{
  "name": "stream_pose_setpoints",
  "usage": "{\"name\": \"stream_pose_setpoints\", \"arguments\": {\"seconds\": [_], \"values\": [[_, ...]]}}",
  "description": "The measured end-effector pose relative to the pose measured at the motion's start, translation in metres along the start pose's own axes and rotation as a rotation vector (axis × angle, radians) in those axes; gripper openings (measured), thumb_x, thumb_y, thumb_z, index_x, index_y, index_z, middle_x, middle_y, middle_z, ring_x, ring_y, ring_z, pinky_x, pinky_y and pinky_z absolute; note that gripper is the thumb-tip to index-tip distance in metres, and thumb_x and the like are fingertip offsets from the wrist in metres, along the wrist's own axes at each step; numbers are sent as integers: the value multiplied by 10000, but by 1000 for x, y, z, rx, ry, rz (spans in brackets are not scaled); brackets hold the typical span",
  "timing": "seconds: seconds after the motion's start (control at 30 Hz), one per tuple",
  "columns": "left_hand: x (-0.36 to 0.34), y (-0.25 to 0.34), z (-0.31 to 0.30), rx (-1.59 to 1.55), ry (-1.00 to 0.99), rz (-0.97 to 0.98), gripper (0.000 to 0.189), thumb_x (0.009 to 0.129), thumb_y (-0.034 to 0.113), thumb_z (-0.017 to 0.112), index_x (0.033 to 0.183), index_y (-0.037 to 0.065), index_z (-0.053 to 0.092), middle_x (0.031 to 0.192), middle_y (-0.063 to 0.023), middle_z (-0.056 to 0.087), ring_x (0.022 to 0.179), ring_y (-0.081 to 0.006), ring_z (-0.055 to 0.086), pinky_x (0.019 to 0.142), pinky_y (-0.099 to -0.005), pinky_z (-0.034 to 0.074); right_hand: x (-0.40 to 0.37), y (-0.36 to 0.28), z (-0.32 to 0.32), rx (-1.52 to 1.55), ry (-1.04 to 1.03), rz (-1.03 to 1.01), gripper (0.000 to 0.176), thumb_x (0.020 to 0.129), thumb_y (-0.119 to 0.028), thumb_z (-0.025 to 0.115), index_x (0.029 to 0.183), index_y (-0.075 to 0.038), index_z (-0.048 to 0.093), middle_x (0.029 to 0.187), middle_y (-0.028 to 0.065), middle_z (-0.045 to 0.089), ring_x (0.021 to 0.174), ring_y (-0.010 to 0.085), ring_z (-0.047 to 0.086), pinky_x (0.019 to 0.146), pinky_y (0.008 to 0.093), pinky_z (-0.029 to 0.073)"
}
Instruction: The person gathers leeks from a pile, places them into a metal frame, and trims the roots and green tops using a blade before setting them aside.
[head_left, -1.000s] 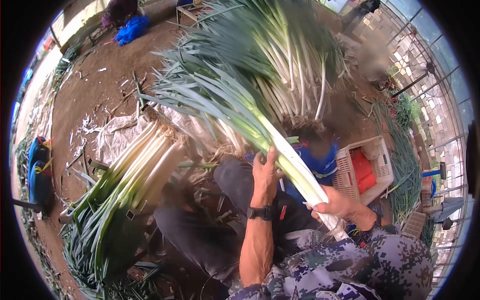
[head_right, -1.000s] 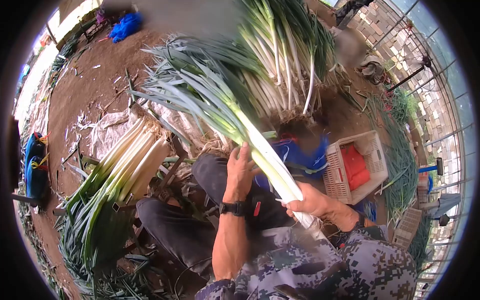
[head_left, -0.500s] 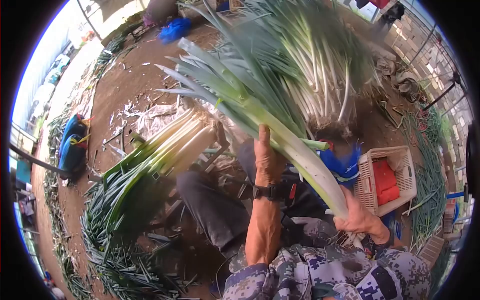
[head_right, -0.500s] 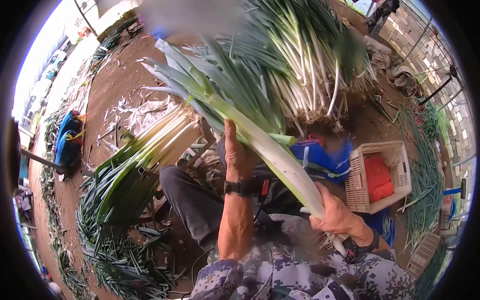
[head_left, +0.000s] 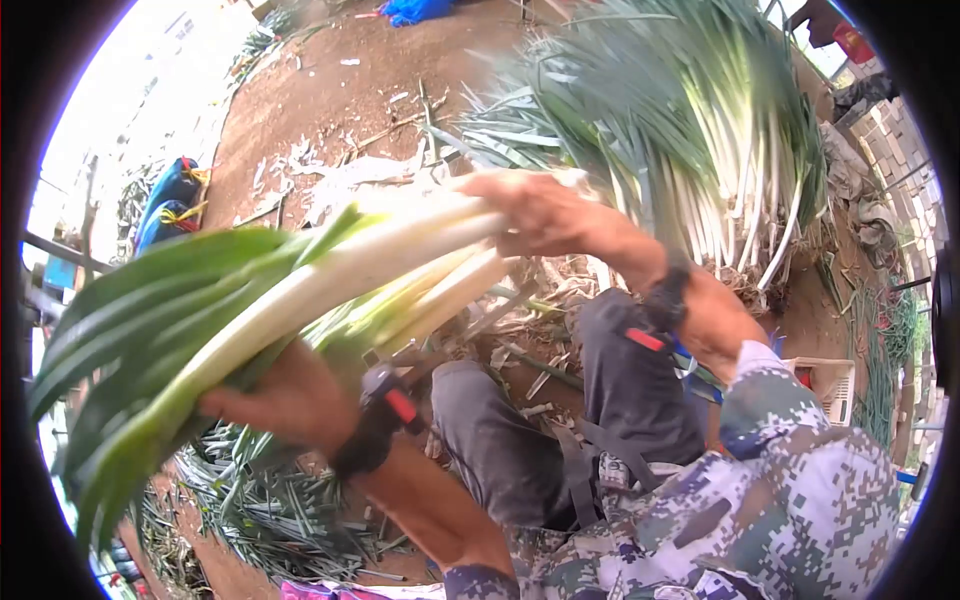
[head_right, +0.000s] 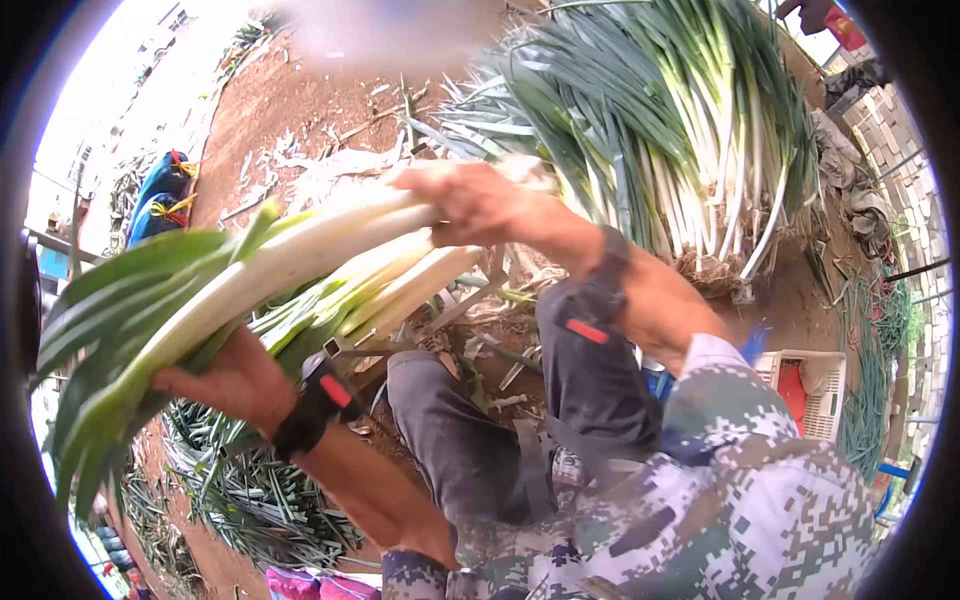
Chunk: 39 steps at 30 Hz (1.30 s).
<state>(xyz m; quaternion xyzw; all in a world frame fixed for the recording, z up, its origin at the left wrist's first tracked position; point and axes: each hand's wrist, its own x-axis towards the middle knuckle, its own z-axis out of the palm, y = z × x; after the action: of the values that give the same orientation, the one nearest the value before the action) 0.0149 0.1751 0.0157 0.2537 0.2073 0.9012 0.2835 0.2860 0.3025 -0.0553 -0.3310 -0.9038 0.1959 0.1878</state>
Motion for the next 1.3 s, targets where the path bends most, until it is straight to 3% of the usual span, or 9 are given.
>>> {"name": "stream_pose_setpoints", "arguments": {"seconds": [0.1,0.27,0.37,0.43,0.53,0.6,0.73,0.9,1.3], "values": [[35,11,-60,108,51,100,855,832,476,787,1486,73,411,1522,-146,438,1377,-309,449,1206,-512,311,81,2,70,93,165,-153,541,829,-155,569,1366,-164,504,870,115,681,650,308,667,612,432,555],[59,-6,-128,184,183,55,790,923,485,683,1497,35,380,1523,-190,417,1412,-339,399,1223,-529,262,138,14,144,152,128,-136,585,744,-205,703,1318,-212,589,1060,101,675,1010,343,645,846,465,552],[33,-32,-155,499,314,-400,513,980,307,633,1351,-21,500,1340,-197,544,1220,-315,532,1101,-461,411,119,105,198,11,73,-84,450,772,-153,638,1221,-191,648,1022,57,678,1022,248,648,896,434,535],[20,-15,-162,1078,-6,-760,336,977,173,649,1222,-54,621,1174,-176,673,1056,-295,648,1004,-408,501,84,159,186,-337,-254,240,425,793,-115,630,1214,-170,646,1104,68,653,1126,266,596,954,416,472],[27,12,-157,1032,-203,-843,316,928,74,695,1213,-53,638,1189,-162,675,1095,-245,650,998,-376,497,82,158,182,-211,-150,125,440,786,-47,601,1220,-116,635,1164,100,628,1192,294,557,1013,436,442],[43,-7,-151,1195,-129,-526,342,896,44,711,1219,-42,640,1171,-159,678,1095,-244,641,995,-348,475,105,148,180,-181,-38,118,436,786,-50,597,1219,-86,629,1177,105,630,1204,300,552,1025,443,439],[96,-66,-157,1763,-668,24,421,811,73,765,1212,17,653,1270,-176,616,1217,-348,558,1048,-422,430,134,91,189,118,98,95,376,881,-151,619,1245,-54,619,1200,137,641,1169,325,575,1021,445,435],[96,-97,-171,2087,-1089,-381,504,707,143,816,1189,117,671,1259,-108,614,1252,-298,525,1143,-456,308,135,76,226,114,110,55,373,948,-384,613,1144,-74,681,1088,111,667,1064,317,602,945,440,449],[62,-91,-200,2061,-1073,-80,337,717,43,754,1031,155,707,1367,-127,567,1333,-343,479,1179,-515,292,99,53,205,184,32,104,473,852,-515,716,1077,-100,712,908,106,649,948,291,616,826,437,505]]}}
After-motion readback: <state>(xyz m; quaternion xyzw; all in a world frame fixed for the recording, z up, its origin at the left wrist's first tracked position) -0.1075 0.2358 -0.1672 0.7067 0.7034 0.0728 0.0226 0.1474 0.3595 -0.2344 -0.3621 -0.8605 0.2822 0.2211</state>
